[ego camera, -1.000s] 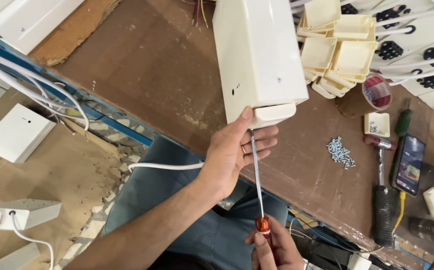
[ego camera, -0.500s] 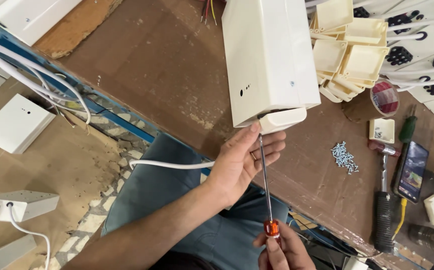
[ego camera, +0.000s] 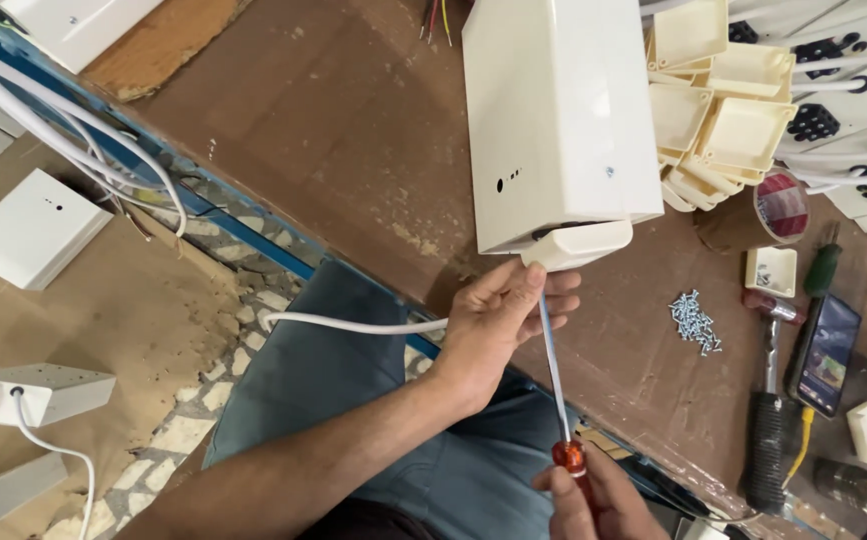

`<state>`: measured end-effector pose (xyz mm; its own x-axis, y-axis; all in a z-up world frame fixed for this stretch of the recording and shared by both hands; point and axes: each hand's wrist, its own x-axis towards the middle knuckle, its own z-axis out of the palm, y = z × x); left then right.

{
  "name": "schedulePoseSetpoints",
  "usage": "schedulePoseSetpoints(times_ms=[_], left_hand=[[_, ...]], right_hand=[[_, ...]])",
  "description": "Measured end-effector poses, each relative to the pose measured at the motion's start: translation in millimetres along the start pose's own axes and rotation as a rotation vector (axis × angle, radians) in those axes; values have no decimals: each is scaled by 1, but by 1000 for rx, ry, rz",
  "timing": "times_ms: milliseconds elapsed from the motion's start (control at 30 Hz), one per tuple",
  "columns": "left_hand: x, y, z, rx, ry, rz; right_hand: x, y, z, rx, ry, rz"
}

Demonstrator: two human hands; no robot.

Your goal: Assembling and securing plastic covers onto electronic units using a screwdriver.

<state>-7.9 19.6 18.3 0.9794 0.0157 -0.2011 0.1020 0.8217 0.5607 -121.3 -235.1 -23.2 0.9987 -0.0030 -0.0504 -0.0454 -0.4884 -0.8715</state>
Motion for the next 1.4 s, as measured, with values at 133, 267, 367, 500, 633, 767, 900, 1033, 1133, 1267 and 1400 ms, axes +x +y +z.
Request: schedulePoseSetpoints(times_ms=[133, 267, 367, 500, 633, 767, 900, 1033, 1133, 1267, 1400], left_hand=[[-3, 4, 0, 54, 16, 49], [0, 6, -3, 59, 32, 74], [3, -1, -8, 72, -7, 135], [4, -1, -9, 141, -28, 161], [2, 1, -10, 130, -59, 171], [3, 1, -13, 145, -62, 216], [3, 5, -13, 177, -58, 206], [3, 8, -12, 113, -86, 167], [-3, 3, -17, 109, -116, 54], [-19, 13, -18, 166, -162, -69], [-21, 9, -24, 123, -179, -136]], right_hand=[[15, -64, 12, 153, 33, 339], [24, -62, 10, 153, -39, 295], [28, -55, 3, 190, -140, 378], [32, -39, -5, 212, -190, 402], [35, -16, -13, 203, -283, 373], [35, -22, -9, 191, -296, 414], [30, -29, 1, 216, -252, 402], [22, -31, 13, 370, -203, 378], [12, -21, 22, 484, -126, 229], [15, -9, 16, 585, -94, 414], [21, -13, 23, 1282, -624, 609]])
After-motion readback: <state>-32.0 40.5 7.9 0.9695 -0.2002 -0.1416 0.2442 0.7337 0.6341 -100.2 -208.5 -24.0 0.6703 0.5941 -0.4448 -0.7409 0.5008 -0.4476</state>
